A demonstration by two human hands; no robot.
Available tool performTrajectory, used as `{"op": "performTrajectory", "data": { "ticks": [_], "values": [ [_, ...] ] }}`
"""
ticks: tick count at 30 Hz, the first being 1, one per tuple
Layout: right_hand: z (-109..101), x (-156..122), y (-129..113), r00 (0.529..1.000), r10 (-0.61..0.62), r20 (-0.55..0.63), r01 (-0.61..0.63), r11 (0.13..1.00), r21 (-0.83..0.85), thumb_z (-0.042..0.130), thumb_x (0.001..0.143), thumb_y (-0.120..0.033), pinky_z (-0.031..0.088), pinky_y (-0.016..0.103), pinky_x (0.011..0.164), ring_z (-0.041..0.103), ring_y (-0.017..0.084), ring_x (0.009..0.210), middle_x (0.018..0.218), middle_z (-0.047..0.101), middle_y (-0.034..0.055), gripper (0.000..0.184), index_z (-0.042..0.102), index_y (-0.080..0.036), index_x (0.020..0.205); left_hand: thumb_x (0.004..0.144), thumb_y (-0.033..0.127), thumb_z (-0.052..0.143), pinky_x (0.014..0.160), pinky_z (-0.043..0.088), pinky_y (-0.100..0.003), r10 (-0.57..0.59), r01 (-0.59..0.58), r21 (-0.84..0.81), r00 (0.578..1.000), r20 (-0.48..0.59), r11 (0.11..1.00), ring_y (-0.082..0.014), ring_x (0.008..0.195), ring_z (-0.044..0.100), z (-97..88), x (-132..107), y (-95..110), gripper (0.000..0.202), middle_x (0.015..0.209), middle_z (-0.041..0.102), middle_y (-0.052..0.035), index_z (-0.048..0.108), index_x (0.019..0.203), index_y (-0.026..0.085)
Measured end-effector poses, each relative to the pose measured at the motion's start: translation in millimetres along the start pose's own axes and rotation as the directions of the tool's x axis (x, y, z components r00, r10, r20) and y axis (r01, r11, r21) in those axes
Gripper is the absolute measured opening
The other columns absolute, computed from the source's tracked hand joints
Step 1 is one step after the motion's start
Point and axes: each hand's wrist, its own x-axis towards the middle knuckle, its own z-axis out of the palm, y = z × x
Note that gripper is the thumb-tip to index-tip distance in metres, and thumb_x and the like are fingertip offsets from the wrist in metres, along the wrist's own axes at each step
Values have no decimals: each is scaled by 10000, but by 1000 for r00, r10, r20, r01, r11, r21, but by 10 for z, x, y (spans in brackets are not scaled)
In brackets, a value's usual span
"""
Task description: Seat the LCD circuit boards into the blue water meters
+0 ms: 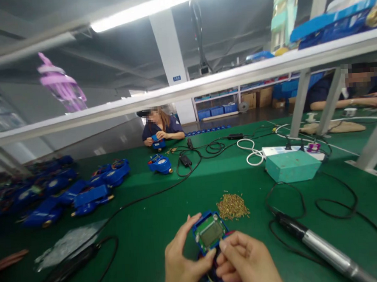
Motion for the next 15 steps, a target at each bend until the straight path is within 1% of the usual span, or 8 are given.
{"op": "performTrajectory", "data": {
  "ticks": [1, 3, 4, 7, 9, 11, 15],
  "values": [
    [-11, -42, -27, 1000, -11, -13, 11, 1000, -14, 907, 509, -634, 480, 127, 476, 629, 106, 503, 619, 679, 59, 588, 648, -126, 653, 629, 134, 797, 1052, 540, -504, -48, 49, -20, 999, 23, 999, -315, 1183, 669, -15, 21, 52, 675, 1225, 724, -90, 598, 1270, 208],
    [-33, -103, -74, 1000, -21, -16, 20, 999, -29, 910, 558, -574, 534, 155, 542, 666, 131, 565, 686, 708, 88, 536, 669, -118, 703, 654, 166, 801, 1108, 478, -532, -90, 95, -77, 994, 69, 993, -305, 1184, 669, -24, 63, 116, 611, 1205, 732, -90, 619, 1237, 193],
    [-42, -121, -90, 1000, -14, -16, 14, 999, -35, 910, 573, -554, 548, 166, 561, 676, 140, 582, 711, 717, 100, 522, 676, -113, 725, 666, 182, 800, 1124, 461, -529, -108, 118, -110, 990, 95, 987, -296, 1189, 667, -21, 79, 126, 597, 1215, 726, -93, 618, 1235, 190],
    [-63, -148, -112, 999, 1, -33, -3, 998, -55, 912, 591, -525, 572, 185, 579, 696, 160, 607, 756, 729, 118, 516, 688, -100, 780, 689, 212, 796, 1090, 510, -450, -144, 178, -228, 977, 159, 957, -268, 1193, 663, -3, 98, 104, 598, 1264, 698, -105, 600, 1253, 189],
    [-69, -158, -116, 999, -2, -41, -1, 998, -67, 917, 595, -512, 572, 173, 577, 701, 158, 617, 760, 731, 119, 516, 690, -96, 800, 694, 212, 800, 1067, 530, -405, -152, 203, -292, 970, 189, 935, -256, 1194, 662, 6, 95, 81, 604, 1280, 687, -108, 594, 1260, 187],
    [-71, -166, -119, 999, -6, -40, 3, 997, -76, 919, 600, -506, 569, 157, 579, 700, 149, 623, 748, 730, 116, 514, 690, -95, 807, 695, 202, 804, 1061, 534, -394, -154, 217, -332, 967, 205, 918, -251, 1181, 669, 17, 88, 64, 610, 1282, 684, -109, 591, 1267, 187],
    [-81, -159, -103, 999, 2, -44, -5, 997, -80, 922, 599, -504, 568, 144, 591, 700, 145, 641, 742, 729, 107, 506, 700, -101, 809, 689, 183, 814, 999, 579, -386, -165, 229, -392, 968, 192, 891, -262, 1196, 662, 48, 71, 32, 611, 1352, 638, -137, 577, 1252, 190]
  ]
}}
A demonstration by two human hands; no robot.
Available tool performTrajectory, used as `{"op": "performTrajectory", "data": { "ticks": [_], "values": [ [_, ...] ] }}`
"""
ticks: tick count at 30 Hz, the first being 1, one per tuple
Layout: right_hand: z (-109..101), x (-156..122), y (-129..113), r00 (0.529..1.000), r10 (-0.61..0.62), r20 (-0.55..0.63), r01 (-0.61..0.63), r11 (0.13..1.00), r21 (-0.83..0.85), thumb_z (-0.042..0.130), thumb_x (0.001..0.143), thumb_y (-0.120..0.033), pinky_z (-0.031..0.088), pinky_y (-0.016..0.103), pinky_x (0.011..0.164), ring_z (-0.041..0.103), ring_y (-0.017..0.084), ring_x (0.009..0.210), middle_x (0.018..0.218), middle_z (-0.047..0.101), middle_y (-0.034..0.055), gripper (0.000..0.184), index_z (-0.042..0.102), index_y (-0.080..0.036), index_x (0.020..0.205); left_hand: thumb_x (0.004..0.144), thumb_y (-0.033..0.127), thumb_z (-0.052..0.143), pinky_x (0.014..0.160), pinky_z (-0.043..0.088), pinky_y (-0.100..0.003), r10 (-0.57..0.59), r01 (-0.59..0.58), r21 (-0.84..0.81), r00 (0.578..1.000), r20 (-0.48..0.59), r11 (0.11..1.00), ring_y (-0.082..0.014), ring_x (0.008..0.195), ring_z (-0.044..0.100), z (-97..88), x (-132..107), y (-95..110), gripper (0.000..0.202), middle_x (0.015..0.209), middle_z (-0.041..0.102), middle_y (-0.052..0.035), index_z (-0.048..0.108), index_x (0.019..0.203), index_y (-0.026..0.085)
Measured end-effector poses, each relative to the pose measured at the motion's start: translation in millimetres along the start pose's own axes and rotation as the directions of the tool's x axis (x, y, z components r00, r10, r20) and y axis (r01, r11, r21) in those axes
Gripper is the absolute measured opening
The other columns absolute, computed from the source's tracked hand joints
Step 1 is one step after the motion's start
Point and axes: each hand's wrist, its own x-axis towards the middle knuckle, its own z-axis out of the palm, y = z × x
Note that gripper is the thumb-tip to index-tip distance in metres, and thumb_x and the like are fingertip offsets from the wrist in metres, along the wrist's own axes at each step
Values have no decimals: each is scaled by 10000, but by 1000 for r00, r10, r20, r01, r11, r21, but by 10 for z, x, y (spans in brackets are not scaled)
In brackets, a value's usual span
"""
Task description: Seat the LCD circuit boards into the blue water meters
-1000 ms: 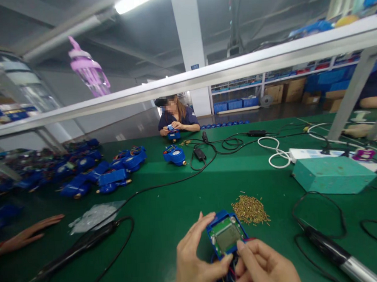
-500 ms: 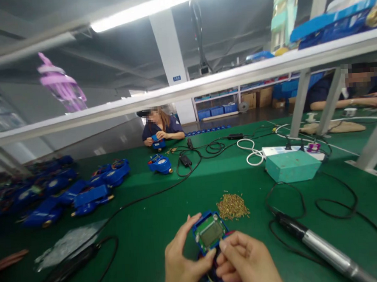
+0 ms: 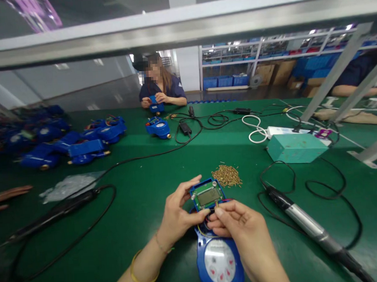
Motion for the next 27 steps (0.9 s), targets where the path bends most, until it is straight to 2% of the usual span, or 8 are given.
{"op": "performTrajectory", "data": {
  "ticks": [3, 7, 13, 18, 23, 27],
  "values": [
    [-33, 37, 43, 1000, 10, 4, -10, 1000, -12, 923, 607, -496, 571, 142, 598, 702, 147, 649, 752, 731, 102, 491, 711, -106, 816, 685, 191, 818, 1020, 566, -400, 11, -11, -5, 1000, 12, 1000, -272, 1224, 643, -3, 5, -27, 611, 1389, 609, -145, 568, 1242, 192],
    [-96, 91, 104, 999, 37, 11, -36, 999, -38, 932, 592, -500, 593, 179, 604, 709, 172, 660, 788, 736, 113, 501, 729, -106, 826, 687, 223, 835, 1080, 520, -406, 37, -37, 11, 999, 23, 999, -257, 1235, 634, -31, 20, -32, 629, 1329, 652, -118, 566, 1255, 200],
    [-142, 94, 132, 1000, -13, -5, 12, 994, -107, 889, 667, -515, 602, 187, 649, 719, 182, 715, 838, 741, 122, 475, 751, -108, 868, 703, 257, 836, 1082, 514, -434, 222, -214, 152, 975, -33, 965, -257, 1244, 625, -41, 15, -28, 620, 1327, 648, -142, 547, 1249, 191],
    [-131, 80, 115, 999, -45, -18, 41, 985, -168, 863, 687, -552, 605, 197, 643, 720, 190, 701, 800, 737, 127, 489, 748, -105, 848, 730, 288, 814, 1066, 528, -444, 300, -282, 209, 952, -59, 936, -261, 1237, 632, -32, 2, -22, 611, 1339, 635, -162, 528, 1260, 188],
    [-109, 97, 64, 999, -54, 3, 53, 975, -216, 851, 665, -603, 600, 198, 626, 717, 190, 686, 780, 733, 130, 538, 737, -102, 825, 707, 276, 835, 1069, 531, -407, 288, -267, 208, 954, -80, 941, -248, 1224, 642, -15, -8, -17, 624, 1319, 654, -154, 543, 1248, 169],
    [-72, 110, 7, 997, -72, 3, 70, 965, -252, 865, 567, -658, 578, 194, 557, 689, 180, 601, 700, 715, 125, 616, 725, -98, 782, 661, 250, 858, 1047, 545, -369, 179, -165, 135, 979, -99, 977, -234, 1164, 676, 3, -14, -21, 636, 1265, 690, -115, 577, 1225, 170]
  ]
}}
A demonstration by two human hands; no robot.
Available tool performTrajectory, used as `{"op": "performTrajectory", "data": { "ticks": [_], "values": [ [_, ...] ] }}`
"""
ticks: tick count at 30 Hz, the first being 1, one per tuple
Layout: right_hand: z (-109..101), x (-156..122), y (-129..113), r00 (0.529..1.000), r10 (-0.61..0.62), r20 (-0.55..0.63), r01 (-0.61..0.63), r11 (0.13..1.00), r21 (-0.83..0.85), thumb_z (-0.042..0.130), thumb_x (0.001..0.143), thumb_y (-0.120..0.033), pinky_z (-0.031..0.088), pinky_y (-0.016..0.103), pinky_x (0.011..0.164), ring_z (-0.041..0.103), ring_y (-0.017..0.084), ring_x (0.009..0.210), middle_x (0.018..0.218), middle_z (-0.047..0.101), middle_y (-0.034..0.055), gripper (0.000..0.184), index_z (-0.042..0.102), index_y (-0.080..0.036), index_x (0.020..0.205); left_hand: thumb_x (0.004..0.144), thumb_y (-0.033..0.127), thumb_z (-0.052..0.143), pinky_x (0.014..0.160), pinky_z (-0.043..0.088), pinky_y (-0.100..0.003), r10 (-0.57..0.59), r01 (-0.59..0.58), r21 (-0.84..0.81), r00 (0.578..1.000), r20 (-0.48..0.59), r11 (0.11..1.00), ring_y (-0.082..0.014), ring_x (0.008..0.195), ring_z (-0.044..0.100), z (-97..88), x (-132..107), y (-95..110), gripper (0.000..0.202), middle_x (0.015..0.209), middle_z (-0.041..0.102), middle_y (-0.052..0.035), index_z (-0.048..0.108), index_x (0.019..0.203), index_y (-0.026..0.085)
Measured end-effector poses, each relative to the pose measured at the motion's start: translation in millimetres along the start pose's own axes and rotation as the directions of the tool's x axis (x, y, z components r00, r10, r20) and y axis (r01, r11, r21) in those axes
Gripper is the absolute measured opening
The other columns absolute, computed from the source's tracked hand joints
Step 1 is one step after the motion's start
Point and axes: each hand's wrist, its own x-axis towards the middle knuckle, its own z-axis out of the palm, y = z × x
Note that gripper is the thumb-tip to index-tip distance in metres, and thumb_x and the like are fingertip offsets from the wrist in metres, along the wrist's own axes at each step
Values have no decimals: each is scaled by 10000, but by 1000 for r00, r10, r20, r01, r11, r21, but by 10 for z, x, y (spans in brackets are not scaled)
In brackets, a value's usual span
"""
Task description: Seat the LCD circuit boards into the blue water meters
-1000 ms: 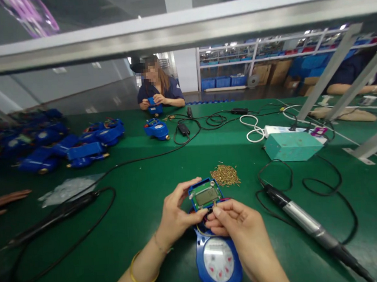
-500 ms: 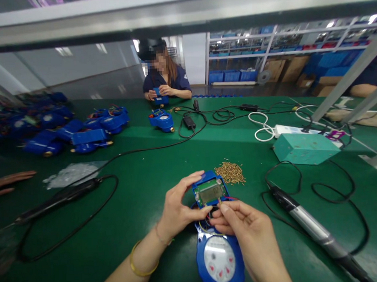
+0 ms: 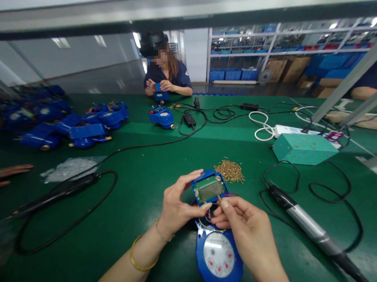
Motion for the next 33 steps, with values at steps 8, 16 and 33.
{"op": "performTrajectory", "data": {
  "ticks": [8, 16, 33],
  "values": [
    [17, -19, 39, 994, -111, -7, 111, 993, -32, 838, 591, -655, 557, 186, 511, 642, 149, 530, 658, 704, 104, 560, 741, -130, 757, 614, 200, 860, 971, 567, -308, -272, 281, -171, 960, 70, 944, -213, 1044, 712, -6, 30, 41, 609, 1141, 734, -53, 632, 1179, 189],
    [53, -62, 31, 993, 41, -114, -41, 999, 3, 873, 440, -625, 610, 266, 612, 707, 222, 626, 749, 739, 134, 590, 771, -147, 770, 604, 169, 849, 970, 560, -310, -358, 378, -312, 926, 122, 872, -214, 1031, 715, 6, 44, 59, 577, 1105, 733, -63, 634, 1140, 166],
    [81, -5, 148, 995, -79, -60, 63, 973, -223, 695, 666, -647, 508, 261, 584, 653, 218, 648, 697, 703, 107, 498, 730, -153, 711, 568, 249, 866, 962, 507, -337, -482, 567, -471, 823, 300, 675, -233, 1007, 700, -45, 111, 12, 547, 1004, 740, -60, 597, 1035, 158]
  ]
}}
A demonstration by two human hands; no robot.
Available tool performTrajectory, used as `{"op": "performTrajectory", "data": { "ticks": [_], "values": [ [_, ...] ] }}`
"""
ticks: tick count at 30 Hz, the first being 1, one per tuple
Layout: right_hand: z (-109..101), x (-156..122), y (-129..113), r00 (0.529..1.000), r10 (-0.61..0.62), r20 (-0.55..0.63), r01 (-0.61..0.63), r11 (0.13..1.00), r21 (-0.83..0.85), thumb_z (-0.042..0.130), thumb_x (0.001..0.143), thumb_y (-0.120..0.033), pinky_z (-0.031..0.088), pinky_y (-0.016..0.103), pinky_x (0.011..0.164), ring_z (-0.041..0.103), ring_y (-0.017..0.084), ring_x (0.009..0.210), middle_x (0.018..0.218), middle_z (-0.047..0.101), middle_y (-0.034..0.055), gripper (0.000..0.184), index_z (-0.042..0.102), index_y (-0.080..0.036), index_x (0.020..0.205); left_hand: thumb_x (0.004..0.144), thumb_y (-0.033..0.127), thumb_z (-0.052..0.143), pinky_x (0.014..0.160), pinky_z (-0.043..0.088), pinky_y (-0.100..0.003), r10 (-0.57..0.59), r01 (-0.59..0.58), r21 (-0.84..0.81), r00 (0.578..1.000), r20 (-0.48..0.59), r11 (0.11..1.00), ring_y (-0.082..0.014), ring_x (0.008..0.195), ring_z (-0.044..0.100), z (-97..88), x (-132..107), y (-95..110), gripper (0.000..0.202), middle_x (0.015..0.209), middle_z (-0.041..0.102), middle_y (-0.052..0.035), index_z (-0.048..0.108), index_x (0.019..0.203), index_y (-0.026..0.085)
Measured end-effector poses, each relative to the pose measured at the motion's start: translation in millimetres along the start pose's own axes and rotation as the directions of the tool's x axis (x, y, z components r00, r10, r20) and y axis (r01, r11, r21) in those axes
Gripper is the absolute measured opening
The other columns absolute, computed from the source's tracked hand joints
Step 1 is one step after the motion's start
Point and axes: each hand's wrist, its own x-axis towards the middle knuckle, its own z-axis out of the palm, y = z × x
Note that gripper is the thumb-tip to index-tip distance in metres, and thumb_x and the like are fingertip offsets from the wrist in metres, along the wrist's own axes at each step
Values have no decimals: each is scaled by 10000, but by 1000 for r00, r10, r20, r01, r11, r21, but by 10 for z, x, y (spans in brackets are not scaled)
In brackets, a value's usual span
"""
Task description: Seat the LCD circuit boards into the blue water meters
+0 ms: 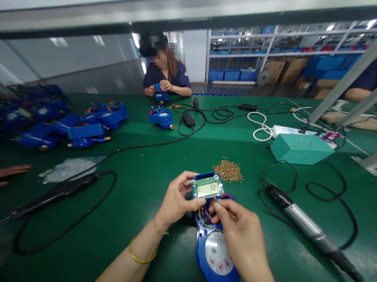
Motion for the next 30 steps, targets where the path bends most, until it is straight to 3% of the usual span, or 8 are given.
{"op": "performTrajectory", "data": {
  "ticks": [4, 14, 17, 22, 30],
  "values": [
    [0, -9, 8, 999, 43, -25, -42, 999, 35, 728, 612, -648, 520, 255, 550, 622, 191, 557, 658, 693, 104, 514, 736, -142, 701, 560, 282, 868, 944, 487, -337, -15, 15, 11, 1000, 14, 1000, -247, 986, 695, -3, 8, -18, 579, 989, 738, -74, 608, 1058, 138],
    [21, -38, 45, 999, -15, -48, 21, 993, 114, 773, 619, -673, 556, 245, 576, 663, 210, 627, 689, 696, 103, 539, 714, -142, 692, 691, 381, 814, 809, 492, -255, 42, -42, -3, 990, 132, 999, -185, 905, 668, 27, 6, -143, 485, 979, 697, -46, 603, 1063, 152],
    [5, -50, 18, 999, -32, -30, 35, 993, 109, 769, 636, -686, 553, 244, 575, 663, 210, 626, 672, 690, 99, 548, 700, -145, 683, 663, 375, 839, 793, 502, -258, 11, -13, 20, 992, 129, 1000, -181, 875, 678, 58, 1, -115, 527, 969, 699, -36, 601, 1084, 165],
    [0, -54, -4, 1000, -3, -15, 5, 992, 127, 782, 607, -706, 546, 252, 558, 657, 213, 601, 655, 688, 99, 571, 695, -148, 695, 629, 358, 873, 899, 517, -305, 6, -11, 49, 995, 102, 999, -220, 995, 687, 111, 12, -21, 598, 1081, 720, -58, 641, 1153, 186],
    [-11, -41, -17, 1000, -24, -21, 26, 993, 115, 775, 612, -677, 456, 217, 450, 535, 140, 467, 599, 663, 77, 535, 715, -150, 678, 601, 400, 900, 724, 501, -250, 12, -15, 223, 1000, 15, 975, -169, 808, 662, 200, 36, 45, 555, 910, 717, -18, 662, 1048, 174]
  ]
}}
